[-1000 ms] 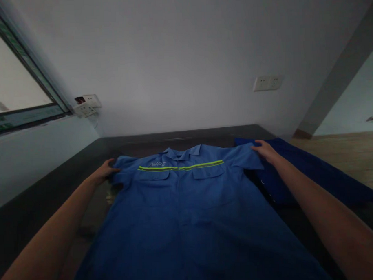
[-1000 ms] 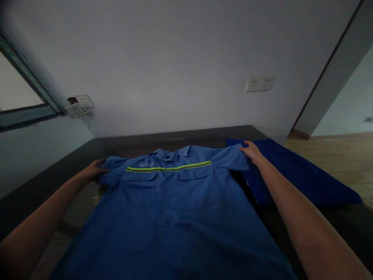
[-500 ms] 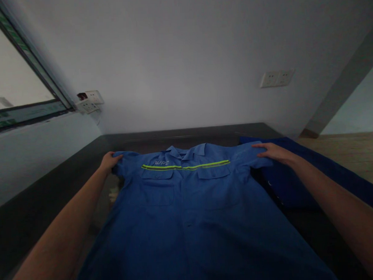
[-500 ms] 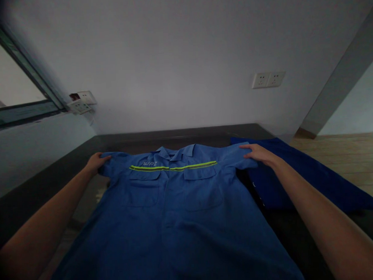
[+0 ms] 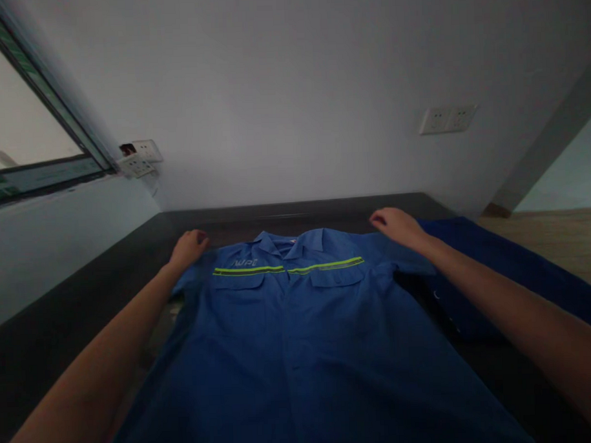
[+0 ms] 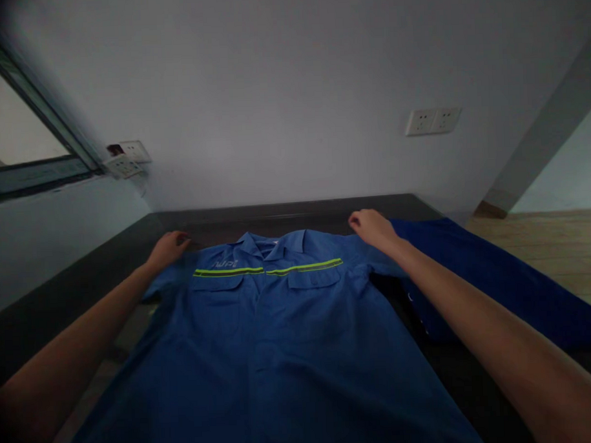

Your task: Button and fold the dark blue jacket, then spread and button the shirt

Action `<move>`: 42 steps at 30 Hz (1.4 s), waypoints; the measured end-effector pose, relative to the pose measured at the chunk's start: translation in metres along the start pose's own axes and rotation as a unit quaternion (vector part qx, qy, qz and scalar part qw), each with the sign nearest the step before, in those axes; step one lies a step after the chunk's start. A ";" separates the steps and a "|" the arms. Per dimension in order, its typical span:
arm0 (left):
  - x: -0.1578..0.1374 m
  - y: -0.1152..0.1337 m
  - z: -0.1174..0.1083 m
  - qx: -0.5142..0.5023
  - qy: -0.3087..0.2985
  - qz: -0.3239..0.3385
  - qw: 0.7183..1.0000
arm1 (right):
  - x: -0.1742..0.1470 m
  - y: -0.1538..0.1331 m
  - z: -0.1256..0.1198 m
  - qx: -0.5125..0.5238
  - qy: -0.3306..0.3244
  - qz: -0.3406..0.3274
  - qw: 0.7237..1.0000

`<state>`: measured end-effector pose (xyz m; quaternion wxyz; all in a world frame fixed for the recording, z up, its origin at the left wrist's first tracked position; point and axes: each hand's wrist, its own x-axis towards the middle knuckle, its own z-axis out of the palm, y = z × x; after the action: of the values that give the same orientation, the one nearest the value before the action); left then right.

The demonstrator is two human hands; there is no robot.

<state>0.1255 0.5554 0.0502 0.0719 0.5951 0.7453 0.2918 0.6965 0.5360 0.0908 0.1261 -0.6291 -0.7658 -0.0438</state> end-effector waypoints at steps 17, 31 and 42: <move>0.034 0.130 0.117 0.099 -0.155 0.150 0.971 | 0.083 -0.110 0.070 0.108 -0.142 -0.137 0.974; 0.026 0.110 0.120 -0.013 -0.044 0.086 0.995 | 0.072 -0.076 0.082 0.165 0.038 -0.017 0.985; 0.011 0.122 0.139 -0.006 -0.058 0.137 0.989 | 0.078 -0.138 0.090 0.112 -0.077 0.097 0.986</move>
<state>0.2886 0.6288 0.0024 0.0779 0.7067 0.6499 0.2685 0.5360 0.6024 0.0362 0.1401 -0.6839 -0.7086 0.1030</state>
